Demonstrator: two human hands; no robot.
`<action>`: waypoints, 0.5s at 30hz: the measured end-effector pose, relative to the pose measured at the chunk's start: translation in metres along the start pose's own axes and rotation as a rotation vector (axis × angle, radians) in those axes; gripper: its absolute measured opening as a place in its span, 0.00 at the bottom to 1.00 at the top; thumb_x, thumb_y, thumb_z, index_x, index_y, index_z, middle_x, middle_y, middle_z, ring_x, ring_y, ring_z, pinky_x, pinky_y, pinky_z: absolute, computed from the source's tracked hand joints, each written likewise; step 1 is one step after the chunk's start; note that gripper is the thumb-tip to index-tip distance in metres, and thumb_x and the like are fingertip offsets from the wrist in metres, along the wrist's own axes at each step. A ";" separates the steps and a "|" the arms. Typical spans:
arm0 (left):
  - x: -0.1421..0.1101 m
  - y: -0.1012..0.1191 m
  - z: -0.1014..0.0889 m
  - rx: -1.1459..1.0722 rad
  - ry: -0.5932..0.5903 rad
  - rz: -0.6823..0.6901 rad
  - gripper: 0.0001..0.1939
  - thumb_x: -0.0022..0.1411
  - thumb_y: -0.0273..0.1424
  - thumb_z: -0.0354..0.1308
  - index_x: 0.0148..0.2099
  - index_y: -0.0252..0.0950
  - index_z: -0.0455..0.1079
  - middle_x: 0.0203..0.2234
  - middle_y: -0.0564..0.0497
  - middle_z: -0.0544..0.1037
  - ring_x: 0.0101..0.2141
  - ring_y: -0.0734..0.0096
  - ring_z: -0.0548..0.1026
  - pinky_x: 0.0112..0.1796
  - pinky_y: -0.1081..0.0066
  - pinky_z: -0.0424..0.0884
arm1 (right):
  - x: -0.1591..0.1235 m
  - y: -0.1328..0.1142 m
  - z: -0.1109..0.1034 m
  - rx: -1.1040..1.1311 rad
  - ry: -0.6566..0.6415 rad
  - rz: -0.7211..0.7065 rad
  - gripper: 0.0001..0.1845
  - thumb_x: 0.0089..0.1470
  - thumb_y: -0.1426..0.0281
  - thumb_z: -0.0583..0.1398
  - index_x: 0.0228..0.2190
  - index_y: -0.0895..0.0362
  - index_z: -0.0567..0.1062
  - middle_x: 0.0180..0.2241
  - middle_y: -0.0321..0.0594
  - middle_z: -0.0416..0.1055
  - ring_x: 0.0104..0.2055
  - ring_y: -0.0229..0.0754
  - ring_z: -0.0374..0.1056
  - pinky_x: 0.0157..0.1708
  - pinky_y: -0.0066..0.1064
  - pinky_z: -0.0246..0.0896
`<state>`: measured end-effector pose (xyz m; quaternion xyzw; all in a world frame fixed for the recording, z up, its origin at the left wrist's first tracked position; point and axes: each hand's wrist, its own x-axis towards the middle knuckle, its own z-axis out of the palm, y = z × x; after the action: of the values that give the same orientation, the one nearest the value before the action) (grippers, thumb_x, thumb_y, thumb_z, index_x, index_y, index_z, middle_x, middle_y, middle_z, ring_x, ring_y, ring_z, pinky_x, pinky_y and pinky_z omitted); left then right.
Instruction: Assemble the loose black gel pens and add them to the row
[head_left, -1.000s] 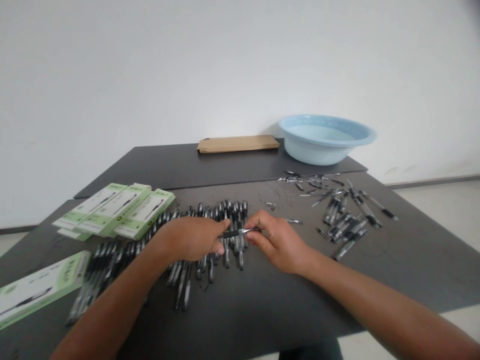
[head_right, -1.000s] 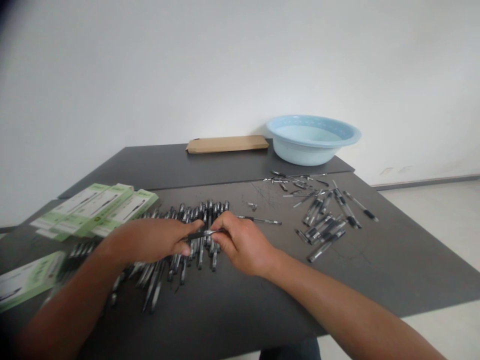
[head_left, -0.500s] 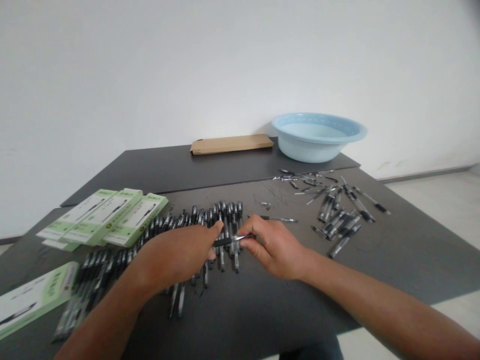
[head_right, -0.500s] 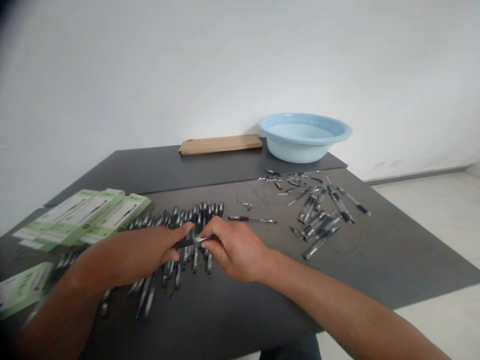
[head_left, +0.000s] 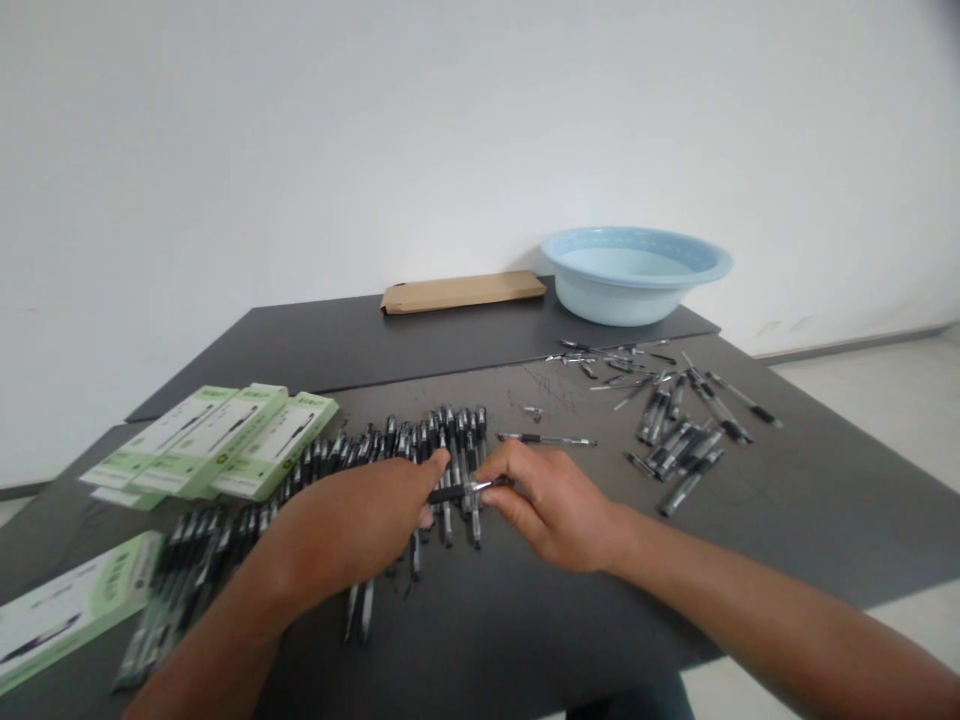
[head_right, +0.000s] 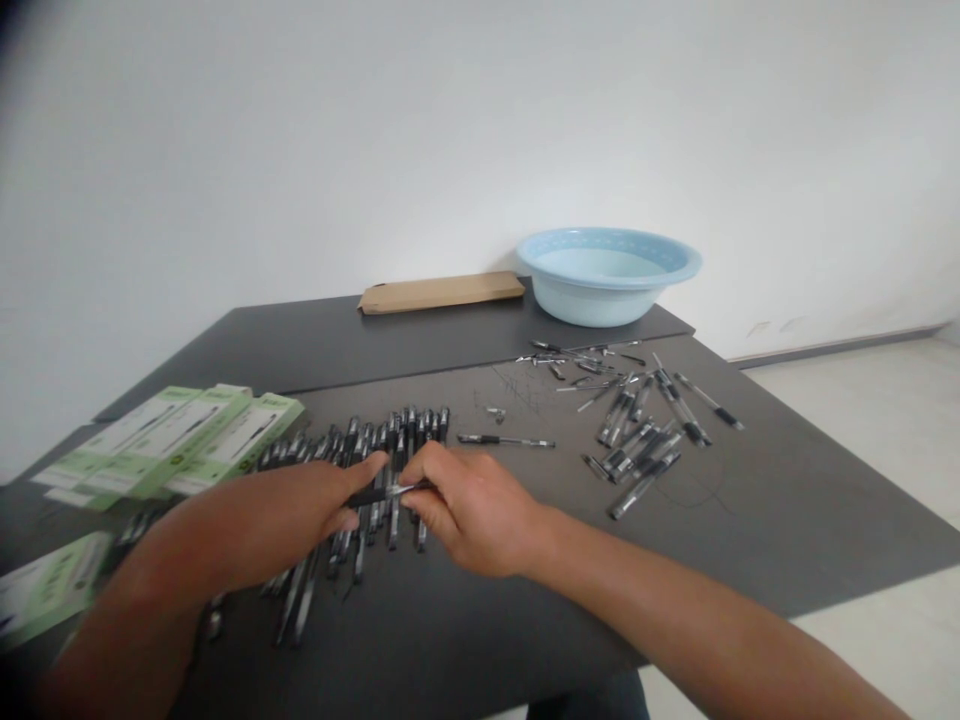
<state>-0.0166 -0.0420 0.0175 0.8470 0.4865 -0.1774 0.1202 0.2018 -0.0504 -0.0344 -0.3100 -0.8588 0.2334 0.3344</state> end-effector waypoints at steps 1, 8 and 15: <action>0.001 0.001 -0.002 0.011 -0.016 0.003 0.30 0.63 0.32 0.48 0.66 0.34 0.50 0.48 0.39 0.75 0.45 0.54 0.74 0.42 0.61 0.69 | 0.000 0.000 0.000 0.000 0.003 0.010 0.03 0.59 0.69 0.53 0.38 0.54 0.64 0.30 0.37 0.68 0.31 0.39 0.65 0.32 0.28 0.57; 0.011 0.006 -0.014 -0.017 -0.077 0.080 0.30 0.63 0.35 0.51 0.65 0.35 0.50 0.48 0.39 0.75 0.46 0.53 0.73 0.41 0.63 0.69 | 0.000 0.005 0.003 0.107 0.014 0.006 0.12 0.56 0.67 0.57 0.42 0.55 0.65 0.36 0.42 0.70 0.36 0.40 0.67 0.37 0.31 0.61; 0.016 0.009 -0.015 -0.059 -0.076 0.087 0.33 0.62 0.37 0.50 0.66 0.34 0.48 0.47 0.39 0.76 0.45 0.54 0.74 0.39 0.67 0.69 | 0.005 0.011 0.013 0.526 0.100 0.175 0.06 0.55 0.68 0.58 0.36 0.56 0.68 0.29 0.37 0.71 0.30 0.36 0.68 0.32 0.28 0.64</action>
<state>0.0017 -0.0283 0.0251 0.8562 0.4492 -0.1895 0.1711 0.1935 -0.0412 -0.0476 -0.2966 -0.7210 0.4608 0.4240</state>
